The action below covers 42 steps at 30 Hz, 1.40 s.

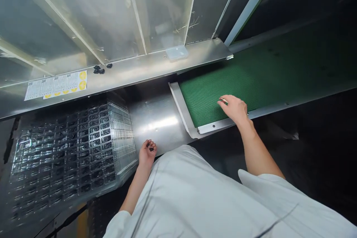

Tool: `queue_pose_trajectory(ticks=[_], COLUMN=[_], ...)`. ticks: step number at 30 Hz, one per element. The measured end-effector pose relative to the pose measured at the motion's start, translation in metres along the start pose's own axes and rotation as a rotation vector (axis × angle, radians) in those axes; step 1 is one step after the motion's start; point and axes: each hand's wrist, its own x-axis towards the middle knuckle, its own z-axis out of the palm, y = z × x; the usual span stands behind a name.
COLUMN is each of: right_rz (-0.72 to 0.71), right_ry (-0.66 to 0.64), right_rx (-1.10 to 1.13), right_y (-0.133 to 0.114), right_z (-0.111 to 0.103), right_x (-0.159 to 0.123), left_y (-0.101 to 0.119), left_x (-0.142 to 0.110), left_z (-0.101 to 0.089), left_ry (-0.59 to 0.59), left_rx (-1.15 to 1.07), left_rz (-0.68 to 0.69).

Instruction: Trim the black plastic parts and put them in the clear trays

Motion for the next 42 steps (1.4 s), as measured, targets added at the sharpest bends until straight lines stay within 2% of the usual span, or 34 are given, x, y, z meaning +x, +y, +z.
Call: queue_pose_trajectory(ticks=[2,5,10,15,20,26,31,35,42], right_rz=[0.103,0.165,0.149,0.187,0.095,0.064,-0.005,-0.015,-0.051], right_ry=[-0.003,-0.041,-0.119,-0.183,-0.219,-0.279,-0.318,-0.382,-0.362], right_rx=[-0.097,-0.161,-0.153,-0.141,-0.169,-0.108,-0.13,-0.153,-0.215], right_y=[0.031,0.059,0.082,0.1,0.097,0.097,0.104,0.099,0.09], right_z=[-0.004,0.0,0.015,0.017,0.013,0.01,0.003,-0.002,-0.006], right_x=[0.004,0.004,0.009,0.023,0.03,0.035,0.033,0.03,0.028], left_y=[0.0,-0.004,-0.014,-0.019,-0.021,-0.021,-0.022,-0.023,-0.024], left_x=[0.0,-0.003,-0.011,-0.017,-0.019,-0.021,-0.021,-0.021,-0.022], left_z=[0.0,0.006,0.023,0.032,0.035,0.038,0.037,0.037,0.04], left_ry=[-0.015,-0.059,-0.093,-0.109,-0.096,-0.102,-0.077,-0.082,-0.081], left_rx=[0.013,0.043,0.092,0.142,0.157,0.175,0.161,0.165,0.166], left_rz=[0.021,0.05,0.046,0.019,0.033,0.038,0.057,0.06,0.06])
